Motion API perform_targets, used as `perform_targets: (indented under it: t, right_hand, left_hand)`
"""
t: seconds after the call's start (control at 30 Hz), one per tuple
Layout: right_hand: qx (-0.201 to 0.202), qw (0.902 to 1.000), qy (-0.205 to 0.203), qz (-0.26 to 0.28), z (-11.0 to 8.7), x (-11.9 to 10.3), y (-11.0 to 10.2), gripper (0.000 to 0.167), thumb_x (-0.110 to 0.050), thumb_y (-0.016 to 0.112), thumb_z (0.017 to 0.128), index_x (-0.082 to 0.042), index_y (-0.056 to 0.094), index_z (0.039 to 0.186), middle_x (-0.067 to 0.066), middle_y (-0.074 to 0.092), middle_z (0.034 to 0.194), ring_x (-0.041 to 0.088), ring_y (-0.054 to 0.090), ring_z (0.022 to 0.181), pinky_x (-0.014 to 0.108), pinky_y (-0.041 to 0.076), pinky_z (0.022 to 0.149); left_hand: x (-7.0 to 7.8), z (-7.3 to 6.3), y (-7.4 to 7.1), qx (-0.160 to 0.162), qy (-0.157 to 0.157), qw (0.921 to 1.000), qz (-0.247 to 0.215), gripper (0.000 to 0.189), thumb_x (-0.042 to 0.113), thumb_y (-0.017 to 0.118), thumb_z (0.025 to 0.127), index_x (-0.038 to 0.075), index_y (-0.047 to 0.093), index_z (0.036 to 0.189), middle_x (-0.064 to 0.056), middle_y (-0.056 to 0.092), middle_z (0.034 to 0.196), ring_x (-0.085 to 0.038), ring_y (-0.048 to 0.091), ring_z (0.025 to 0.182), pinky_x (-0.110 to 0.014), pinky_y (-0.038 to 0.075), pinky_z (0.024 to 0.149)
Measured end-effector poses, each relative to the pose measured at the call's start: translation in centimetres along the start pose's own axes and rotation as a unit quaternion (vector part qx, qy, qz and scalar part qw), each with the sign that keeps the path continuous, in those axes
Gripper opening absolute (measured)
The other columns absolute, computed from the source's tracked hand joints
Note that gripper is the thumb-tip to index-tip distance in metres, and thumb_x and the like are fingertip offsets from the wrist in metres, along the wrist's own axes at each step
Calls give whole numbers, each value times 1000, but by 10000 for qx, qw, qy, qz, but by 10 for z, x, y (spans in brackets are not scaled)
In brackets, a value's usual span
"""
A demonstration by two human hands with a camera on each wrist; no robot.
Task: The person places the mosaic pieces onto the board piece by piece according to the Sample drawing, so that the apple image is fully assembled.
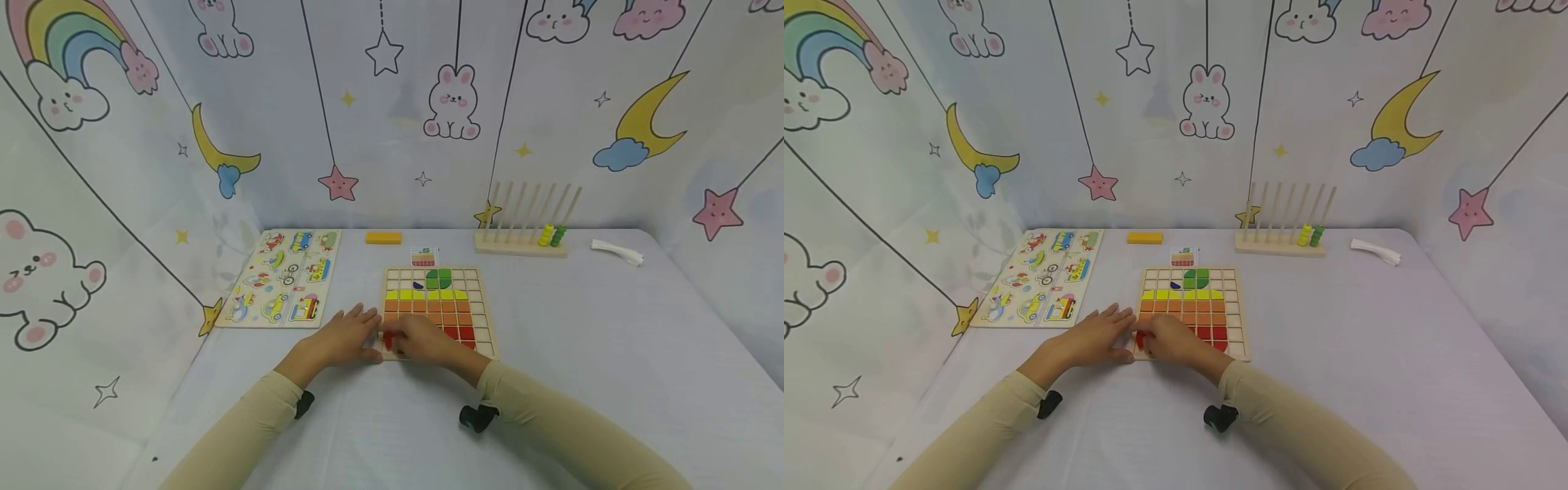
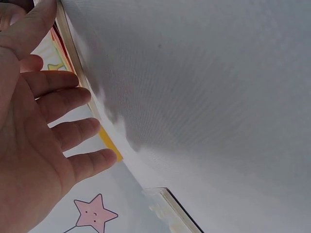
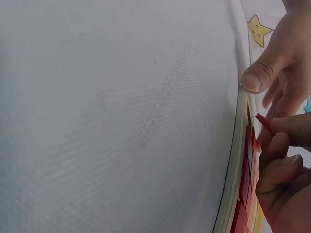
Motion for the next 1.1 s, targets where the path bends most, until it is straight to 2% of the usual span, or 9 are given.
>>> perform_targets:
  t: [0.07,0.13,0.23,0.3,0.43,0.63,0.87,1.1]
  right_hand:
    - [29,9997,212,127,0,1,0,33,-6,64,97,-13,66,129,-2,69,90,15,61,82,28,50,68]
    - [55,9994,316,158,1,1,0,22,-8,65,96,-14,66,118,-3,65,85,15,61,80,28,50,68]
    - [79,9995,309,88,3,-1,-1,11,-8,66,96,-15,68,104,-3,64,88,16,60,84,29,51,73]
    - [85,9996,266,27,4,-1,0,11,-7,65,96,-16,72,100,-4,64,90,16,59,87,30,50,76]
    - [118,9996,224,-132,5,-1,1,14,-8,65,97,-14,75,102,-5,65,89,15,59,87,29,50,77]
    - [156,9987,-84,-470,5,-5,1,18,-3,65,95,-12,79,101,-5,65,84,15,58,81,28,49,73]
    - [84,9985,-74,-544,5,-5,1,17,-5,69,94,-13,80,104,-7,69,88,14,58,84,27,51,78]
    - [68,9982,-162,-581,5,-5,1,15,-6,70,94,-13,80,102,-8,67,84,13,58,82,26,50,75]
  left_hand:
    - [0,0,0,-7,-24,10000,-21,84,56,71,91,12,42,156,-7,38,163,-37,25,154,-63,26,120]
    - [-1,0,0,-6,-37,10000,-46,84,56,71,91,12,42,156,-7,38,163,-36,25,154,-62,26,120]
    - [-1,-1,0,-12,-35,10000,-61,84,56,71,91,11,42,156,-7,37,164,-36,24,154,-62,25,121]
    - [-1,-1,0,-15,-32,10000,-84,84,55,70,91,11,42,156,-7,37,164,-36,24,154,-62,25,121]
    - [0,0,0,-41,-23,9999,-106,84,55,70,92,10,41,157,-7,37,164,-36,24,154,-62,25,121]
    - [0,1,-1,-67,-34,9999,-98,84,55,70,91,10,42,156,-7,37,163,-36,25,154,-62,25,120]
    - [0,1,-1,-108,-25,9999,-82,85,56,70,91,10,41,157,-7,38,163,-36,24,154,-62,26,120]
    - [0,1,-1,-81,5,9999,-73,85,56,71,91,10,42,156,-8,39,163,-37,25,154,-63,27,120]
Point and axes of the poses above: each hand's wrist, its own z-axis towards the middle knuckle, its own y-axis out of the palm, x = y × z, the point moved 3 cm from there along z, towards the middle knuckle
